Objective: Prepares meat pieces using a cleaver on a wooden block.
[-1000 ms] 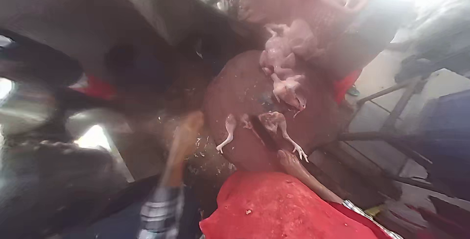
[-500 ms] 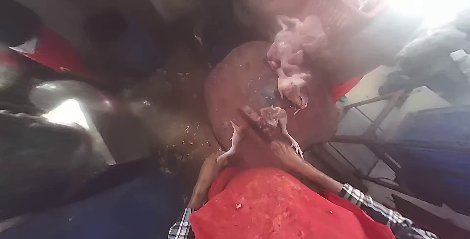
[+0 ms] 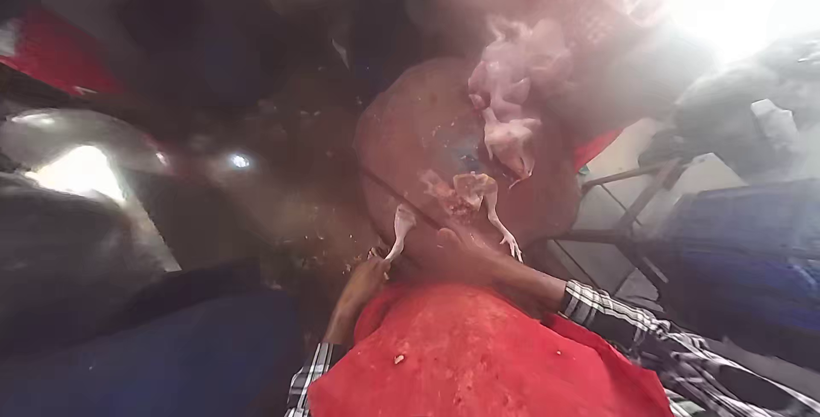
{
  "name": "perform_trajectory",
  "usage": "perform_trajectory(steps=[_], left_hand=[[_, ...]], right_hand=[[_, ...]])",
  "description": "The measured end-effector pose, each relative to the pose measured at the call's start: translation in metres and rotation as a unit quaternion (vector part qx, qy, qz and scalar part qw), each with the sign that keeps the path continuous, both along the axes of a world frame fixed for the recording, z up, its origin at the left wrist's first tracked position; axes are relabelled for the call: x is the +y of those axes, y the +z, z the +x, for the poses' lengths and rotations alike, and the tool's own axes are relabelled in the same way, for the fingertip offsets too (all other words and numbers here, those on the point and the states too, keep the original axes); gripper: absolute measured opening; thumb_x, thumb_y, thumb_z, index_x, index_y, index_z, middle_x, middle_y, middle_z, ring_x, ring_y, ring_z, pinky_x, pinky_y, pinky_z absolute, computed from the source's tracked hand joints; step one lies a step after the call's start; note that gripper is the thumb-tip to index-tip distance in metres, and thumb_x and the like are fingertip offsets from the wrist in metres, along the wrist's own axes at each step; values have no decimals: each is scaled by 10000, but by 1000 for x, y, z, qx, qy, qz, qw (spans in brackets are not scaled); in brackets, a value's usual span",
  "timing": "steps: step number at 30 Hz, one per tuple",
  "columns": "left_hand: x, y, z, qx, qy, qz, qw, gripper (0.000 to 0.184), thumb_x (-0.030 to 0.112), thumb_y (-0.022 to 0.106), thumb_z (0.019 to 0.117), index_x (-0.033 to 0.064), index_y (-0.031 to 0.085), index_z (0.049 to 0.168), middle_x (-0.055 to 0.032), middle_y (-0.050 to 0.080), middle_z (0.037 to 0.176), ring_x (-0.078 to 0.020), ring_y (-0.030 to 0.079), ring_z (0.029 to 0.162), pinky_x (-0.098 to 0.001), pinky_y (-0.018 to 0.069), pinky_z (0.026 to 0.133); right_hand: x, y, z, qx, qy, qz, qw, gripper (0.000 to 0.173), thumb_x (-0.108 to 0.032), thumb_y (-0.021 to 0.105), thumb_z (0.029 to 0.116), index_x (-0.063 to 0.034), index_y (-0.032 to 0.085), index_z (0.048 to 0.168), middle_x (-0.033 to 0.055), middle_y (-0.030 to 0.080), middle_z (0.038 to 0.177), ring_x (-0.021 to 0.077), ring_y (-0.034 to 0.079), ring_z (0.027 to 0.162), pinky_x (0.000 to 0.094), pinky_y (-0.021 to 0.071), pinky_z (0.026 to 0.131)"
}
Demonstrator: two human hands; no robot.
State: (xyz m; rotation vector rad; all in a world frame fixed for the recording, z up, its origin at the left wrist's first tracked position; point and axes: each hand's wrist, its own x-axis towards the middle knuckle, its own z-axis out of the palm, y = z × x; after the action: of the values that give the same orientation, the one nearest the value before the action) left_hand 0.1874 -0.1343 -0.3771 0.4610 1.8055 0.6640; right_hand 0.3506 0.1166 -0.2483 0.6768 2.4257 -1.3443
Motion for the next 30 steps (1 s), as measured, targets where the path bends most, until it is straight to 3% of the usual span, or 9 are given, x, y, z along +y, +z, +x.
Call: perform_trajectory(steps=[4,6,9,15,17,20,23,26,30], left_hand=[[22,2,35,-100,45,44,993,425,347,363,1120,30,642,1171,-72,685,865,-156,665,681,-352,595,669],[30,3,42,-95,42,31,994,413,364,372,1120,51,640,1155,-47,678,828,-139,648,653,-329,578,641],[18,-9,33,-29,2,20,999,412,402,419,1102,78,670,1143,-57,674,817,-170,651,664,-383,582,650],[-4,2,-18,105,-19,-5,994,368,411,517,1062,143,690,1245,-121,723,1028,-265,700,913,-543,562,871],[-1,6,-29,119,-35,-7,992,361,412,520,1061,149,696,1236,-112,727,1040,-262,699,945,-544,555,894],[5,11,-34,123,-43,3,991,353,404,522,1060,148,693,1232,-109,725,1057,-253,696,973,-538,547,919],[16,-2,-16,93,27,33,995,378,399,528,1060,107,671,1252,-112,711,979,-235,685,834,-489,579,797],[33,-25,9,89,135,38,986,378,403,574,1033,82,635,1224,-78,691,882,-188,663,721,-423,584,690],[36,-26,16,136,135,23,981,367,401,603,1019,89,651,1207,-102,707,948,-228,691,836,-491,583,799]], right_hand=[[-24,0,-6,276,-34,-10,961,878,-732,168,1012,-3,629,1171,75,658,932,94,638,835,308,575,769],[-20,-39,7,123,-23,17,992,826,-698,176,1033,-71,622,1332,104,709,1116,170,687,1011,427,582,911],[-3,-68,7,-81,-21,-30,996,689,-642,242,1060,-92,626,1217,148,678,1034,295,674,978,575,540,884],[-27,-18,-5,259,-72,-96,958,874,-800,187,968,-53,629,1071,10,552,753,88,545,650,300,516,598],[-15,-38,8,124,-6,-48,991,791,-697,197,1033,-90,629,1297,91,686,1001,176,670,906,425,584,835],[6,-73,12,-101,17,-48,994,667,-606,242,1076,-77,625,1210,158,658,1005,300,660,942,563,531,863],[2,-33,7,-28,-2,-43,999,684,-593,214,1076,-63,615,1238,138,673,1039,257,669,972,497,553,896],[-22,-25,0,193,-66,-79,976,865,-779,164,982,-58,621,1125,9,571,804,80,569,710,296,534,668],[-3,-72,23,-35,22,-126,991,666,-565,211,1093,-58,618,1238,119,654,993,210,644,875,459,547,819]])
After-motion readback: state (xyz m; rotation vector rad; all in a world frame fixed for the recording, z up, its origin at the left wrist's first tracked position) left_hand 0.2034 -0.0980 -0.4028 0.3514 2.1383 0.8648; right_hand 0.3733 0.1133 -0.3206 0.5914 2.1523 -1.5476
